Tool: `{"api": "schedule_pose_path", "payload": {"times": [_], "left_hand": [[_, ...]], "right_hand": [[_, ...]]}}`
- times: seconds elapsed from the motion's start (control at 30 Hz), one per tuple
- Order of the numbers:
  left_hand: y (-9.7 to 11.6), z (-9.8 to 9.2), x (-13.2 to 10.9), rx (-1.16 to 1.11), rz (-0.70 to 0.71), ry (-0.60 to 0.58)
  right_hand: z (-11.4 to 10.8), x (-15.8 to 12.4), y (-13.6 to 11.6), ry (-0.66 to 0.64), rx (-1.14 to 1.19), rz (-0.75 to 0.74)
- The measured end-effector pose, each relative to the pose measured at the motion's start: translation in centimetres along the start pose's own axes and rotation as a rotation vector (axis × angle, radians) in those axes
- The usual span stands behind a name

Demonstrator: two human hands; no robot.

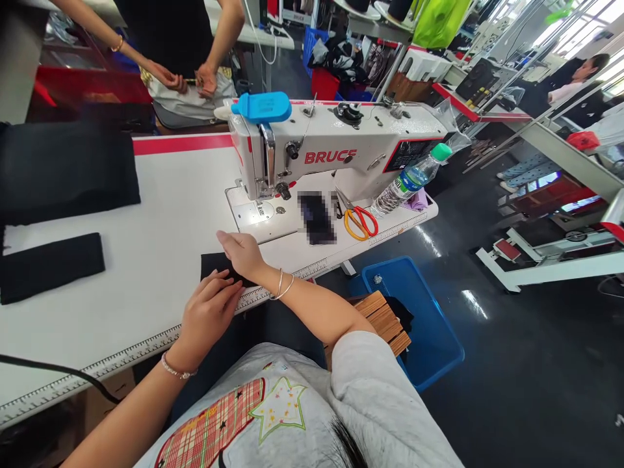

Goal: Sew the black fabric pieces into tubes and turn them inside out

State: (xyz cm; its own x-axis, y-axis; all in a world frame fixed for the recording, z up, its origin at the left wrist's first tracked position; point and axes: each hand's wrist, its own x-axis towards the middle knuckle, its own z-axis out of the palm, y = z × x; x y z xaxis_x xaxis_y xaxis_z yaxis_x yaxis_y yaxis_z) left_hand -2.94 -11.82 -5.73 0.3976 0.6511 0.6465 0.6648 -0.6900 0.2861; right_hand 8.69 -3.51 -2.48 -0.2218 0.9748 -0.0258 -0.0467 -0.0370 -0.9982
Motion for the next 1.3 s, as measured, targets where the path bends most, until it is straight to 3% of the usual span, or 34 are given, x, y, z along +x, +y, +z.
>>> {"api": "schedule_pose_path", "payload": {"times": [0.27, 0.4, 0.53, 0.67, 0.8, 0.93, 1.03, 1.3], "left_hand": [[0.0, -0.2, 0.0, 0.0, -0.007, -0.007], [0.1, -0.6, 0.2, -0.004, -0.009, -0.024], [0.2, -0.8, 0.8, 0.002, -0.042, -0.059], [0.3, -1.0, 1.4, 0.068, -0.092, -0.087], [0.2, -1.7, 2.3, 0.031, -0.203, -0.142], [-0.5, -2.0, 3.3, -0.035, -0.286, -0.276], [-0.9, -1.6, 3.6, -0.022, -0.282, -0.307], [-0.5, -0.4, 2.4, 0.234, -0.264, -0.429]], "right_hand": [[-0.8, 0.5, 1.3, 0.037, -0.062, -0.083], [-1.8, -0.7, 0.7, -0.027, -0.208, -0.145], [-2.5, -2.0, 0.3, -0.028, -0.459, -0.183], [-2.6, -3.4, 0.9, 0.004, -0.827, -0.366], [-2.5, -5.2, 1.6, -0.029, -1.049, -0.506], [-2.2, -6.0, 1.9, -0.072, -1.127, -0.489], [-2.2, -6.1, 2.1, -0.069, -1.164, -0.473], [-2.6, -6.4, 2.0, -0.08, -1.254, -0.487]]}}
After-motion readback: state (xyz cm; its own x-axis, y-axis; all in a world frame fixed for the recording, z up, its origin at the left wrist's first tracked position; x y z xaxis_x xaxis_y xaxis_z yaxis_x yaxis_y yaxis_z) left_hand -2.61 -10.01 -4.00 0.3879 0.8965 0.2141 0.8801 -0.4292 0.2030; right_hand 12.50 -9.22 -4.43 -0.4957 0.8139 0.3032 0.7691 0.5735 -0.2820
